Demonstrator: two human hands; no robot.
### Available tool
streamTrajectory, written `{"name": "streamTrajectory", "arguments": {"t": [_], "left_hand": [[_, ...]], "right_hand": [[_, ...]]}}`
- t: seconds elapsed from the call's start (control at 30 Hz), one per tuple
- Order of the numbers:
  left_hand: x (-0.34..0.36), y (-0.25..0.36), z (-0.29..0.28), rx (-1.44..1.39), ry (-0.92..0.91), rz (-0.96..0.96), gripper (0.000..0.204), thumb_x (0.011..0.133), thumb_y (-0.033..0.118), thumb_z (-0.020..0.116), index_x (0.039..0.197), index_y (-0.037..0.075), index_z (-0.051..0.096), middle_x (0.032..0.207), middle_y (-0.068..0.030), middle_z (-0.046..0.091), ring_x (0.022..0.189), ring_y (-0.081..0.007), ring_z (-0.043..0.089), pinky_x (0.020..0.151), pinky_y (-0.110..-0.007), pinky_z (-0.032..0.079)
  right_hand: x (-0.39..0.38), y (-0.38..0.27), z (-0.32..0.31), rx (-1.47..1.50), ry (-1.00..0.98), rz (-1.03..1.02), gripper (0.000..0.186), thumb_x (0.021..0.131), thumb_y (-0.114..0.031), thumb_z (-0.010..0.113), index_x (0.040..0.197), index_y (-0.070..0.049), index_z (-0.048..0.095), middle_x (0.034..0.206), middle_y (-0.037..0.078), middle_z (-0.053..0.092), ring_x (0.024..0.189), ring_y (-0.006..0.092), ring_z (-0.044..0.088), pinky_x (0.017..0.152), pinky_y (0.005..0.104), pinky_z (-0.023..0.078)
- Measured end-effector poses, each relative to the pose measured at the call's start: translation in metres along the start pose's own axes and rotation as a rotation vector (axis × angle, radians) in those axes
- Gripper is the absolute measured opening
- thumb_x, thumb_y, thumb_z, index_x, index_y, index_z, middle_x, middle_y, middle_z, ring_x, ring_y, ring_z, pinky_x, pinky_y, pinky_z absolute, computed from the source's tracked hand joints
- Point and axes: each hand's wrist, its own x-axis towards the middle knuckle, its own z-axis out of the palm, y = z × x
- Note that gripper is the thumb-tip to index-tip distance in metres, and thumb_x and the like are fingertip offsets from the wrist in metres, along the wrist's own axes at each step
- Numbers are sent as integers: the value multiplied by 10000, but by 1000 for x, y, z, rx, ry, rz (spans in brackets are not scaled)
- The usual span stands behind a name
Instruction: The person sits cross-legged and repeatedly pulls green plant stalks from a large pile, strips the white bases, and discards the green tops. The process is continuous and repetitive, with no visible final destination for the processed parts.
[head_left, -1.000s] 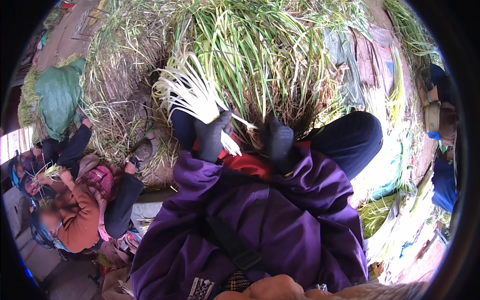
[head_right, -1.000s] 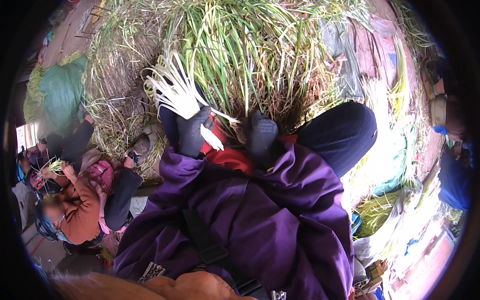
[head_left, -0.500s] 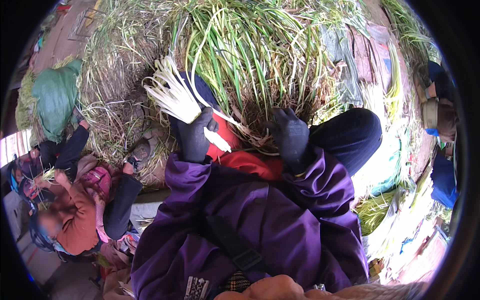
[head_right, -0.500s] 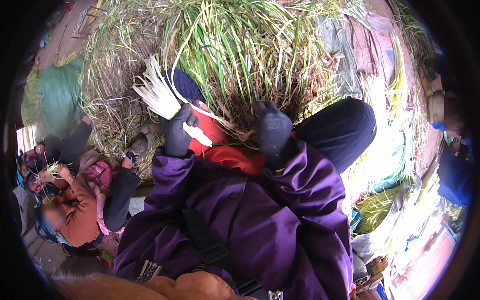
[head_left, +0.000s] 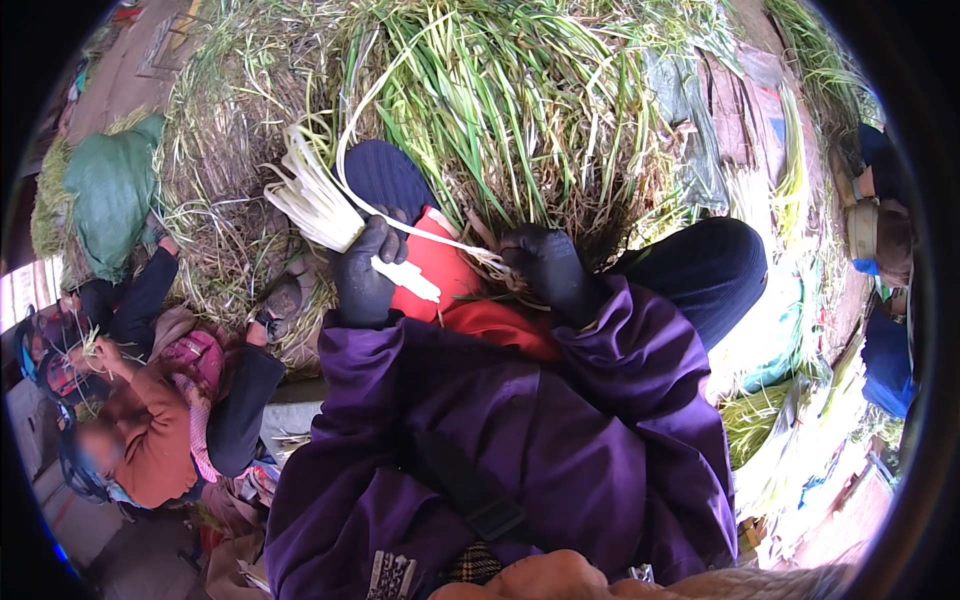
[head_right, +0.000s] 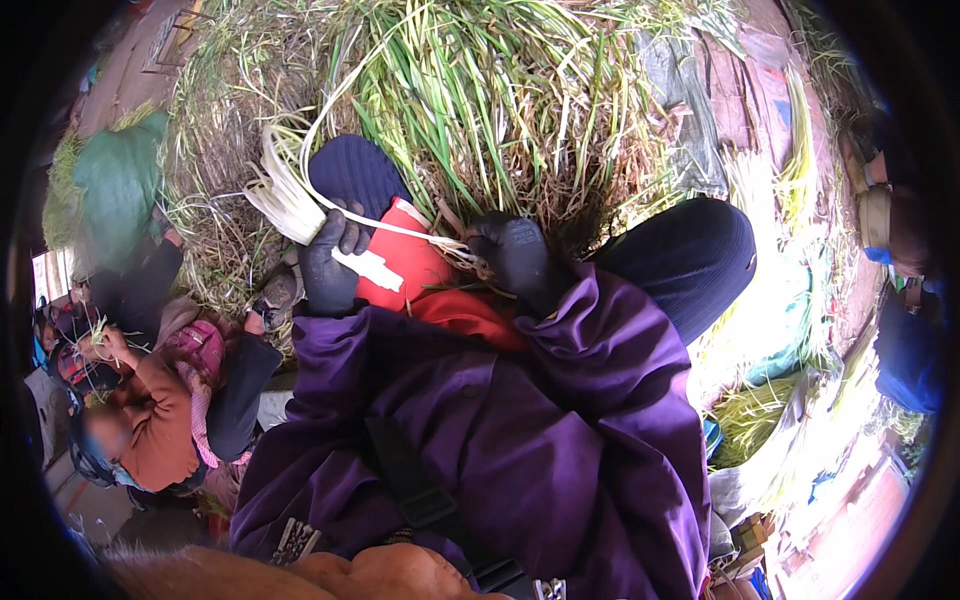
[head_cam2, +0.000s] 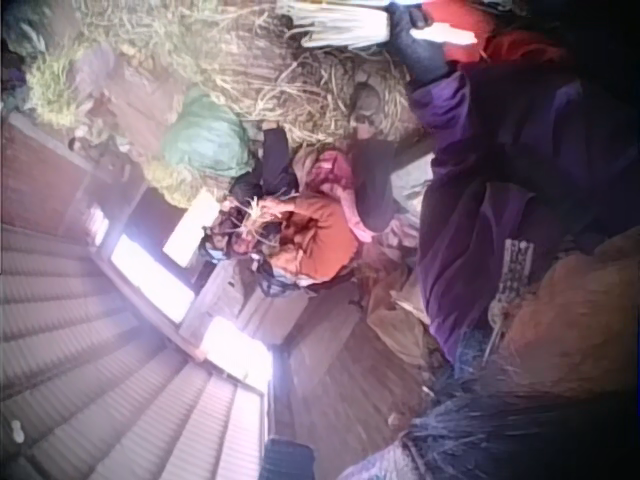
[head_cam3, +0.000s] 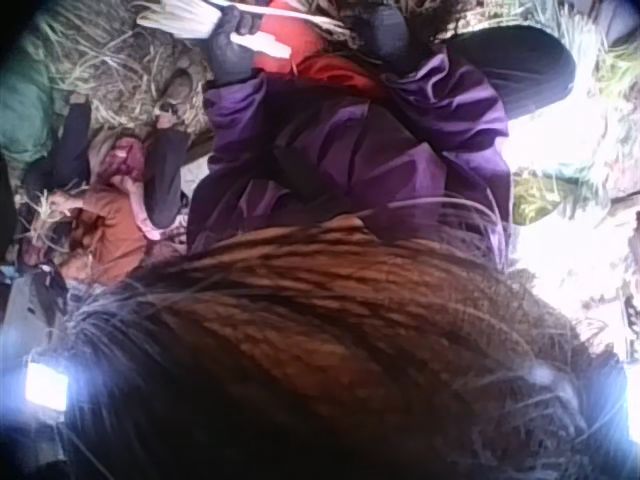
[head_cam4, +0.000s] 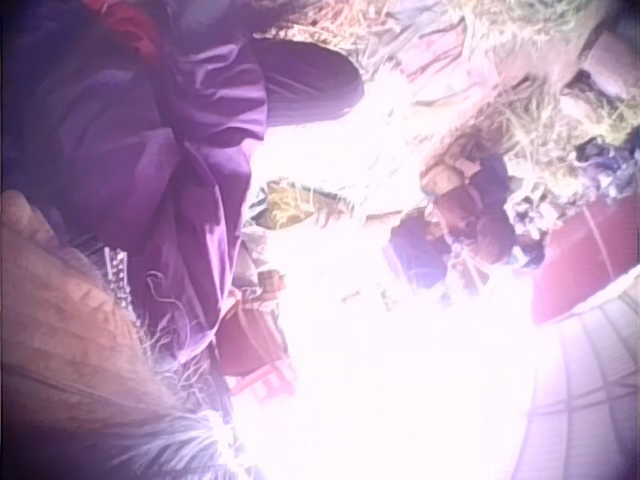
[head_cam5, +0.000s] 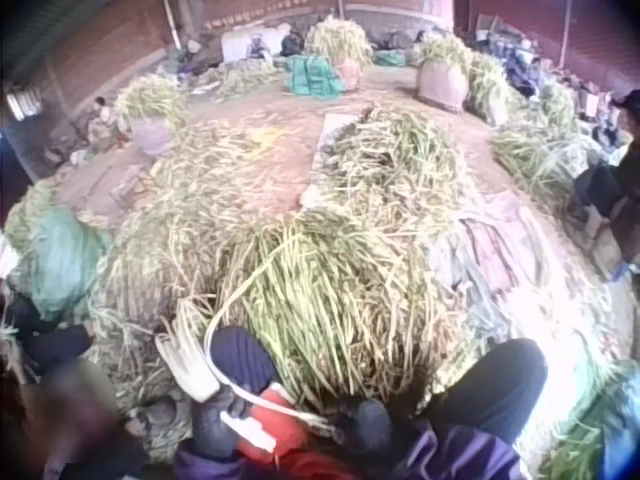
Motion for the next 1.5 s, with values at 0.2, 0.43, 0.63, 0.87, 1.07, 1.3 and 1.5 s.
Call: {"name": "streamTrajectory", "arguments": {"t": [0.2,0.43,0.63,0.87,1.07,1.3,1.5], "left_hand": [[2,0,1,-6,0,-41,155,916,80,573,1046,8,531,944,-100,557,552,-47,411,554,-223,386],[3,8,-2,-35,17,50,137,926,93,567,1039,23,535,946,-93,562,563,-37,403,557,-216,381],[15,35,-18,-101,52,113,139,922,99,582,1031,42,516,854,-76,560,540,-43,389,533,-217,376],[17,94,-45,-201,56,284,130,936,107,563,1028,28,518,890,-69,587,577,-47,413,544,-212,369],[15,127,-56,-221,55,333,120,954,103,534,1038,22,506,938,-104,588,575,-53,422,555,-220,391],[5,88,-42,-256,-8,250,145,938,88,553,1061,24,512,914,-83,585,593,-57,415,548,-222,374],[5,60,-37,-235,-34,168,121,931,111,571,1025,50,525,893,-73,581,575,-46,409,538,-209,370]], "right_hand": [[2,-15,11,-110,125,-246,335,821,-202,636,1125,-72,587,965,169,632,797,349,629,697,412,504],[-19,7,34,-477,-48,-180,319,844,-202,577,1150,-114,576,885,127,621,761,331,625,620,418,496],[-33,33,22,-574,-149,-237,294,812,-230,598,1080,-109,604,918,111,614,756,324,628,614,414,500],[-28,27,16,-672,-115,-217,282,810,-216,596,1072,-110,603,935,122,611,779,318,634,628,410,507],[-25,-16,-6,-702,-159,-41,273,808,-204,595,1065,-111,602,950,132,609,798,314,640,640,407,512],[-4,-64,12,-347,215,-225,330,822,-171,653,1137,-90,598,999,126,614,755,302,636,617,383,512],[-6,-20,70,498,-123,166,283,854,-129,629,1125,-49,621,972,162,658,799,279,650,714,371,517]]}}
